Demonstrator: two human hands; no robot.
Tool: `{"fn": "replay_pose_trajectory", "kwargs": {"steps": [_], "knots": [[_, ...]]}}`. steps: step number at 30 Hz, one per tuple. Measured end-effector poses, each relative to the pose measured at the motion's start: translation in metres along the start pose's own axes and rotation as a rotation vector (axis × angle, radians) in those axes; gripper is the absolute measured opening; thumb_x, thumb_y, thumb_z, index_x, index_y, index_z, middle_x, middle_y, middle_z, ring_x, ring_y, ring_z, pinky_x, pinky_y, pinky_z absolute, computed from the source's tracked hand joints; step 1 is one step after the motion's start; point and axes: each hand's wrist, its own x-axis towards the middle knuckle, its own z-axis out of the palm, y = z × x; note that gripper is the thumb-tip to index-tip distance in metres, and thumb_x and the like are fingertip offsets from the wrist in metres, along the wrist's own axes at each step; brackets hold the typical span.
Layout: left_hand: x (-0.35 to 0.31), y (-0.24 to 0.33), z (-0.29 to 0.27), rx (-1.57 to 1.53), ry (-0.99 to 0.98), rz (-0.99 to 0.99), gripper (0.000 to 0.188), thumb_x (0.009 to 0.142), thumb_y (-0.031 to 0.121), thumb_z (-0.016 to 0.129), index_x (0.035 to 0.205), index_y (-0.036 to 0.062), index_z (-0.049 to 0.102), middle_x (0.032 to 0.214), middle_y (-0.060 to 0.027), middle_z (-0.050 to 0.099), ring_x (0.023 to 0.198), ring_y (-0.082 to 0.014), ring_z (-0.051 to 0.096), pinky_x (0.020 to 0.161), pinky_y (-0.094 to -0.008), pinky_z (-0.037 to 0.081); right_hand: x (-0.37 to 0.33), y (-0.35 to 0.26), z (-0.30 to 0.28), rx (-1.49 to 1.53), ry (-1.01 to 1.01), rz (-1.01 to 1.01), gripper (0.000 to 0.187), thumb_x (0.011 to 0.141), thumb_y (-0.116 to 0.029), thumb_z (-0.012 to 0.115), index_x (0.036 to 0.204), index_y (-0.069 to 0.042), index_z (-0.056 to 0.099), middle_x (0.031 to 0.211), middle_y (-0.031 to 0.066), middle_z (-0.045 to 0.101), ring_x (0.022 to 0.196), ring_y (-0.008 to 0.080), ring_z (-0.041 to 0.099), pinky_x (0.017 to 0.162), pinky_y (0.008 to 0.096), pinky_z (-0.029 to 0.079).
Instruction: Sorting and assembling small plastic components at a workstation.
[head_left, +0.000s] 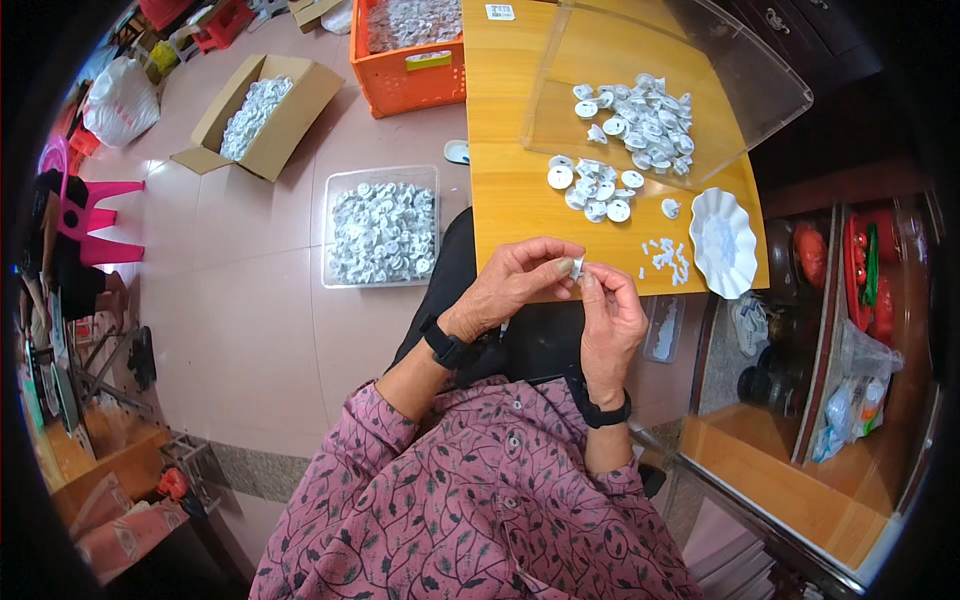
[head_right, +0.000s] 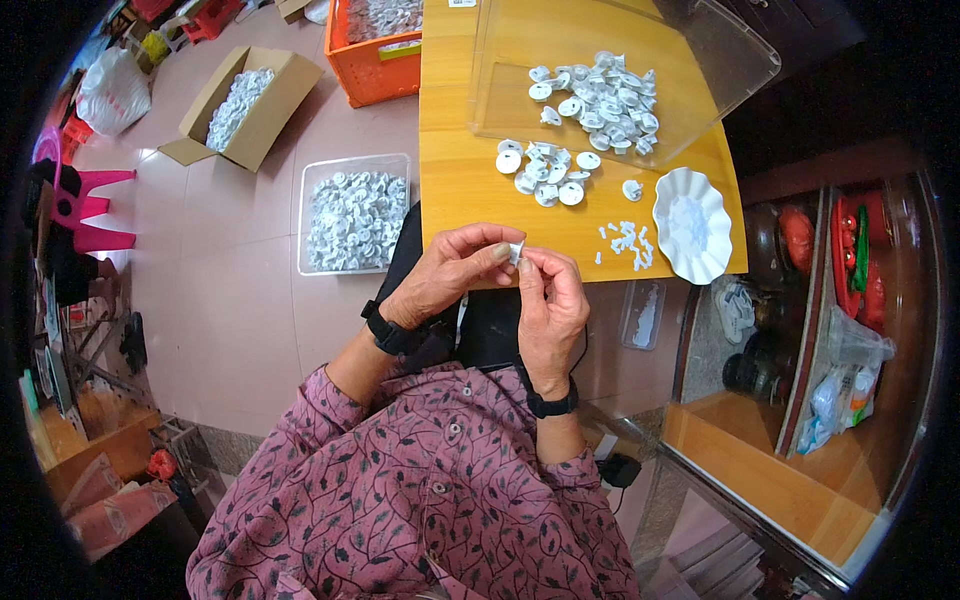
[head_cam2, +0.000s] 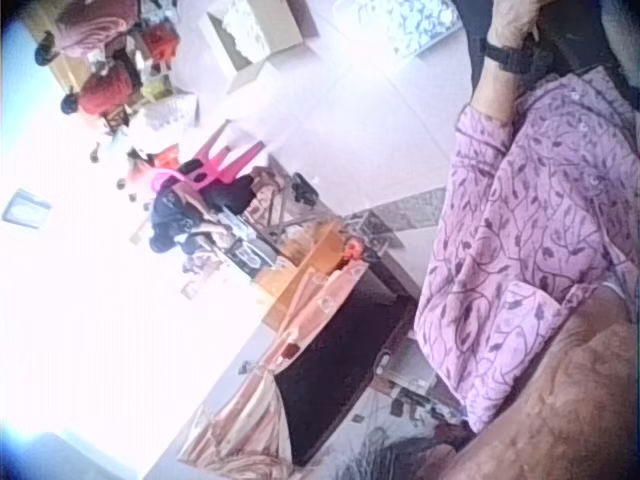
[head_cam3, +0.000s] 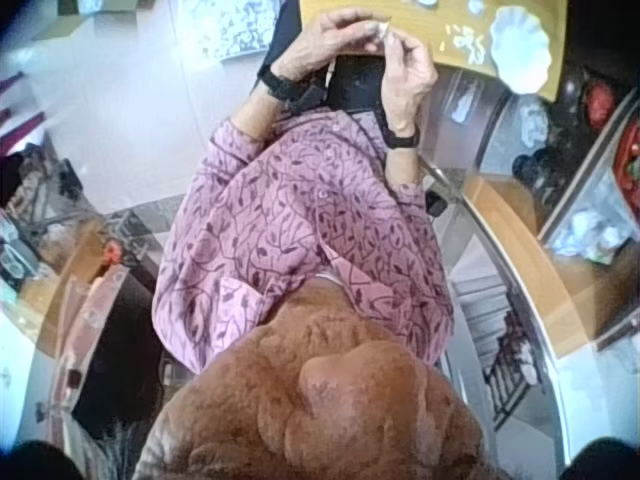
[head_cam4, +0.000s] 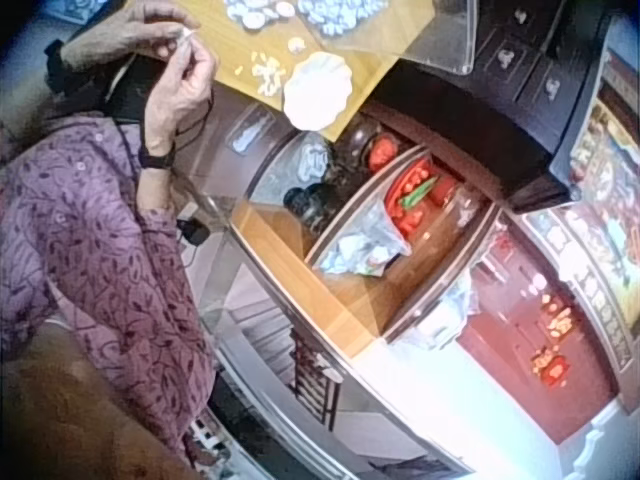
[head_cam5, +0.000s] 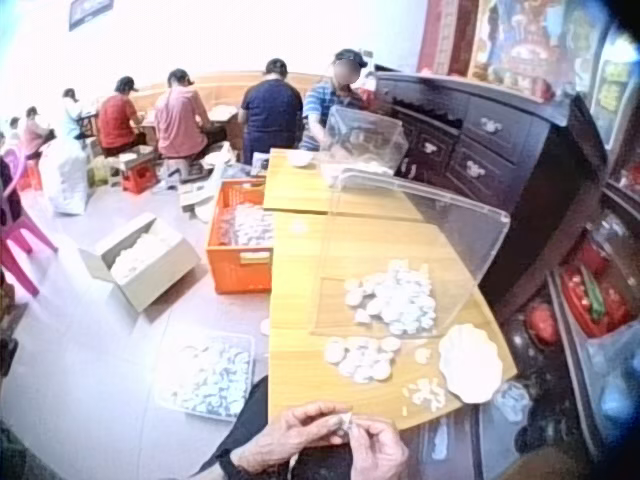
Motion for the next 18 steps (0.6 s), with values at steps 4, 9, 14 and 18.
{"fn": "replay_pose_trajectory", "kwargs": {"steps": [4,9,14,18], "knots": [[-0.006,-0.004,-0.004,-0.111,0.009,0.03,0.027,0.098,0.013,0.059,0.122,0.0005,0.06,0.106,-0.0053,0.065,0.087,-0.0107,0.064,0.084,-0.0266,0.057,-0.002,-0.017,0.007,0.152,-0.046,0.072,0.01,0.095,-0.004,0.062,0.101,0.003,0.063,0.1,0.0062,0.067,0.088,0.011,0.062,0.079,0.0253,0.051],[-0.008,-0.015,-0.014,-0.399,-0.074,0.09,0.023,0.098,0.014,0.06,0.117,0.001,0.06,0.106,-0.0065,0.064,0.092,-0.0128,0.064,0.082,-0.0269,0.056,-0.005,-0.016,0.008,0.136,-0.013,0.062,0.008,0.093,-0.003,0.063,0.099,0.004,0.064,0.102,0.0073,0.064,0.09,0.0123,0.061,0.081,0.0253,0.051],[-0.01,-0.018,-0.017,-0.495,-0.117,0.066,0.025,0.097,0.016,0.06,0.117,0.0007,0.059,0.107,-0.0065,0.064,0.096,-0.0143,0.063,0.084,-0.0282,0.055,-0.005,-0.018,0.01,0.063,-0.003,-0.011,0.009,0.093,-0.002,0.064,0.099,0.004,0.064,0.105,0.0084,0.061,0.094,0.0132,0.06,0.082,0.025,0.05],[-0.011,-0.019,-0.017,-0.54,-0.158,0.071,0.026,0.097,0.018,0.061,0.116,0.001,0.059,0.107,-0.0061,0.063,0.099,-0.0149,0.062,0.087,-0.0302,0.055,-0.007,-0.021,0.013,0.0,-0.023,-0.028,0.008,0.091,-0.002,0.065,0.098,0.003,0.066,0.101,0.0074,0.061,0.091,0.0123,0.06,0.078,0.0243,0.049]]}}
